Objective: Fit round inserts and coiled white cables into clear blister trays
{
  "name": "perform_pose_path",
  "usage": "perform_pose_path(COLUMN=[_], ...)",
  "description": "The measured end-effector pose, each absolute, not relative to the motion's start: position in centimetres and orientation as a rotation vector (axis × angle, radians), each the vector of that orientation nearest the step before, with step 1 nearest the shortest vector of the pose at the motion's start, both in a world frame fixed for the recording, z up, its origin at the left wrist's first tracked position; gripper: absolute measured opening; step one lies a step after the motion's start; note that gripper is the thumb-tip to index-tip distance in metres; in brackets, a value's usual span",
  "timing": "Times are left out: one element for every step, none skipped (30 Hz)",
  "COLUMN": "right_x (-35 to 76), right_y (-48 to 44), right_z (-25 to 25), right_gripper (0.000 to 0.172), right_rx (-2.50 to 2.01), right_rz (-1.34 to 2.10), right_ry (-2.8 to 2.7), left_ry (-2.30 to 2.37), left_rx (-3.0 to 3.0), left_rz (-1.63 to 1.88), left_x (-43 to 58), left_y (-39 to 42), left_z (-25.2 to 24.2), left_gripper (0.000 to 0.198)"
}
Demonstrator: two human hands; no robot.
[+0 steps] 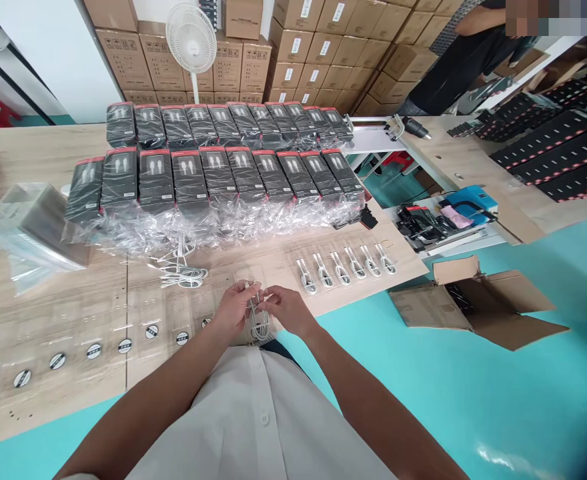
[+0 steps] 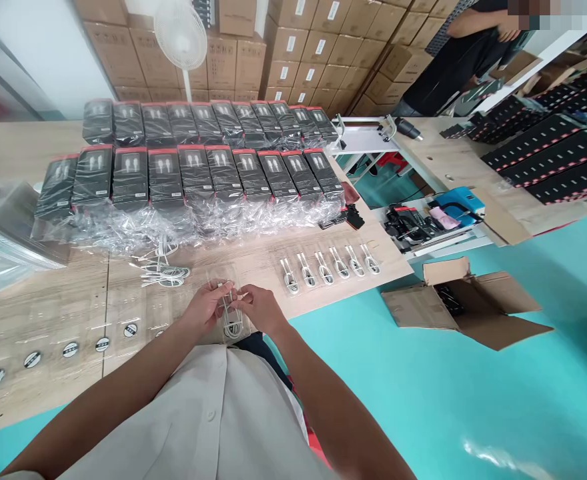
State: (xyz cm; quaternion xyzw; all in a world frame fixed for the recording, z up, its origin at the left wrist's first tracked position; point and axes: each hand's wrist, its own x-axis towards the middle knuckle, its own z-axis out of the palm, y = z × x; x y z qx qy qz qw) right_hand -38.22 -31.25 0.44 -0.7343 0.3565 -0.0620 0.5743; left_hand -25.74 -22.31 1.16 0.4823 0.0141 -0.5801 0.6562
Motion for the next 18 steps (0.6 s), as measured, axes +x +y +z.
perform_pose_path(right_x=[-38.2, -38.1, -38.2, -38.3, -38.5, -38.7, -39.0, -39.2, -39.5, -39.6, -39.7, -39.6, -39.6, -39.4, -39.3, -39.2, -39.2, -39.2], right_y=[-31.1, -31.0, -30.7, -30.4, -30.0, -29.5, -29.1, -28.6, -28.2, -27.9, -27.7, -27.6, -27.6, -27.6, -27.6, -27.6, -27.6, -27.6], right_z=[0.2, 0.0, -0.3, -0.6, -1.0, -1.4, -1.7, -2.0, -2.2, -2.3, -2.4, -2.3, -2.2, -2.1, -2.0, -1.9, -1.9, -1.9], right_gripper=[0.029, 0.031, 0.034, 0.039, 0.045, 0.053, 0.061, 0.067, 0.07, 0.068, 0.065, 0.061, 0.058, 0.056, 0.054, 0.053, 0.051, 0.05], right_rx=[-1.734, -1.746, -1.746, -1.721, -1.661, -1.567, -1.456, -1.345, -1.25, -1.18, -1.133, -1.101, -1.075, -1.052, -1.03, -1.01, -0.995, -0.986], right_rz=[-0.154, -0.161, -0.165, -0.161, -0.145, -0.123, -0.105, -0.097, -0.104, -0.123, -0.147, -0.171, -0.191, -0.208, -0.225, -0.243, -0.26, -0.272], right_ry=[0.854, 0.885, 0.919, 0.94, 0.937, 0.909, 0.868, 0.83, 0.806, 0.799, 0.806, 0.821, 0.835, 0.85, 0.867, 0.883, 0.896, 0.904], left_ry=[0.052, 0.078, 0.104, 0.124, 0.137, 0.14, 0.13, 0.108, 0.078, 0.047, 0.013, -0.018, -0.046, -0.069, -0.088, -0.102, -0.112, -0.121], left_rx=[1.09, 1.089, 1.09, 1.092, 1.095, 1.096, 1.091, 1.082, 1.077, 1.081, 1.092, 1.11, 1.128, 1.139, 1.14, 1.129, 1.113, 1.094], left_rz=[-1.315, -1.308, -1.29, -1.26, -1.223, -1.185, -1.152, -1.125, -1.106, -1.093, -1.088, -1.085, -1.084, -1.087, -1.094, -1.106, -1.122, -1.141], left_x=[-25.6, -25.4, -25.3, -25.1, -24.9, -24.8, -24.7, -24.7, -24.7, -24.8, -25.0, -25.3, -25.5, -25.7, -25.9, -26.1, -26.2, -26.3], left_y=[-22.3, -22.4, -22.4, -22.4, -22.4, -22.4, -22.3, -22.2, -22.2, -22.1, -22.0, -22.0, -22.0, -22.0, -22.0, -22.0, -22.0, -22.0], left_z=[0.9, 0.7, 0.4, 0.0, -0.3, -0.5, -0.7, -0.9, -1.0, -1.0, -1.0, -1.0, -1.0, -0.9, -0.9, -0.9, -1.0, -1.0], left_gripper=[0.037, 0.036, 0.035, 0.034, 0.034, 0.034, 0.035, 0.037, 0.043, 0.052, 0.063, 0.073, 0.081, 0.085, 0.088, 0.089, 0.088, 0.087])
